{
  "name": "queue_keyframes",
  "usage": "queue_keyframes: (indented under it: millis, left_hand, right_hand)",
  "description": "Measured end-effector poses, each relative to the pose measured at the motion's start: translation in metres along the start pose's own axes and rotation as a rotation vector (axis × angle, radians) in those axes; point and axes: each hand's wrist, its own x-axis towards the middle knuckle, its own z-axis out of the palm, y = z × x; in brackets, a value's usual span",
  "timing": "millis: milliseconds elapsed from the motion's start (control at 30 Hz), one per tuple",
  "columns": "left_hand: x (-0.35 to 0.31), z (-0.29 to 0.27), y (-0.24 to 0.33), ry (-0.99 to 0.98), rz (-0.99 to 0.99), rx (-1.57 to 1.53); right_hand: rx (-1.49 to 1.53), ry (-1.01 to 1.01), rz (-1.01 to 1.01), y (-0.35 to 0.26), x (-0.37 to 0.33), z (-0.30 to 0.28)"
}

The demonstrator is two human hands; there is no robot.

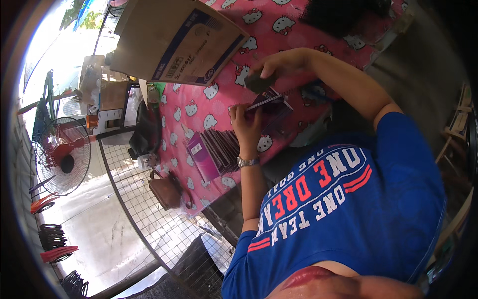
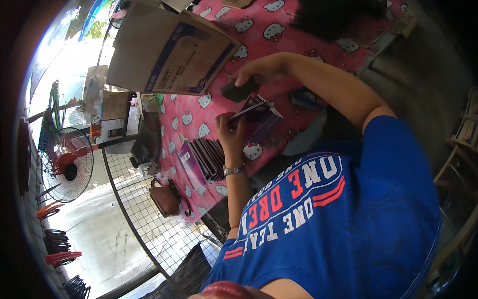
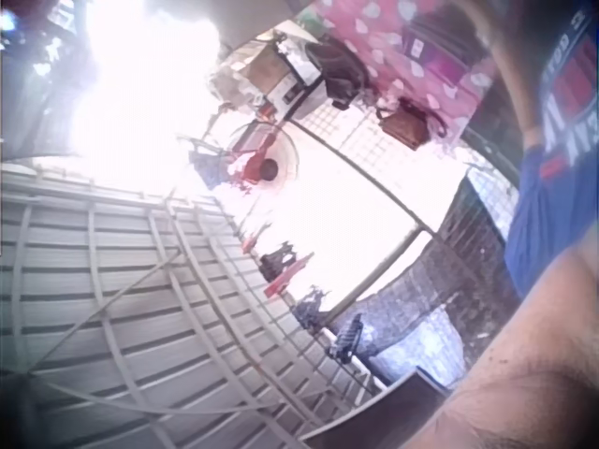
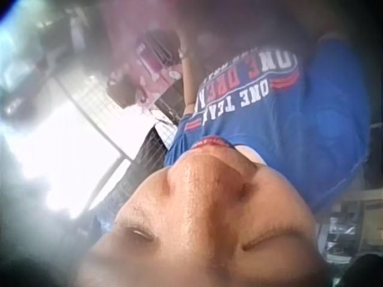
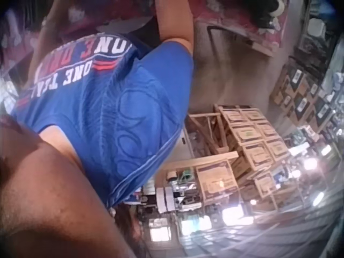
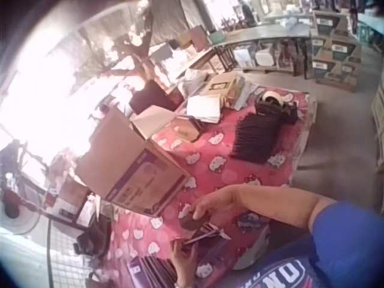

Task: The person sorts purple spiral-bound notebooks on a table by picking each one up from a pile and placing it into a stack.

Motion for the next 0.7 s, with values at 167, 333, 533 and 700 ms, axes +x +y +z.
queue_keyframes:
  millis: [167, 333, 533, 700]
  left_hand:
    - [0.003, -0.002, 0.001, -0.040, -0.017, -0.050]
    - [0.005, 0.001, 0.003, -0.012, 0.035, -0.071]
    - [0.006, 0.001, 0.005, -0.019, -0.012, -0.098]
    - [0.003, 0.002, 0.002, 0.001, 0.016, -0.131]
  right_hand:
    - [-0.497, -0.011, 0.166, 0.005, 0.013, -0.003]
    - [-0.592, 0.045, 0.082, 0.014, 0.017, -0.001]
    - [-0.521, 0.013, 0.060, 0.010, 0.019, 0.001]
    - [0.149, -0.071, -0.016, 0.009, 0.025, 0.007]
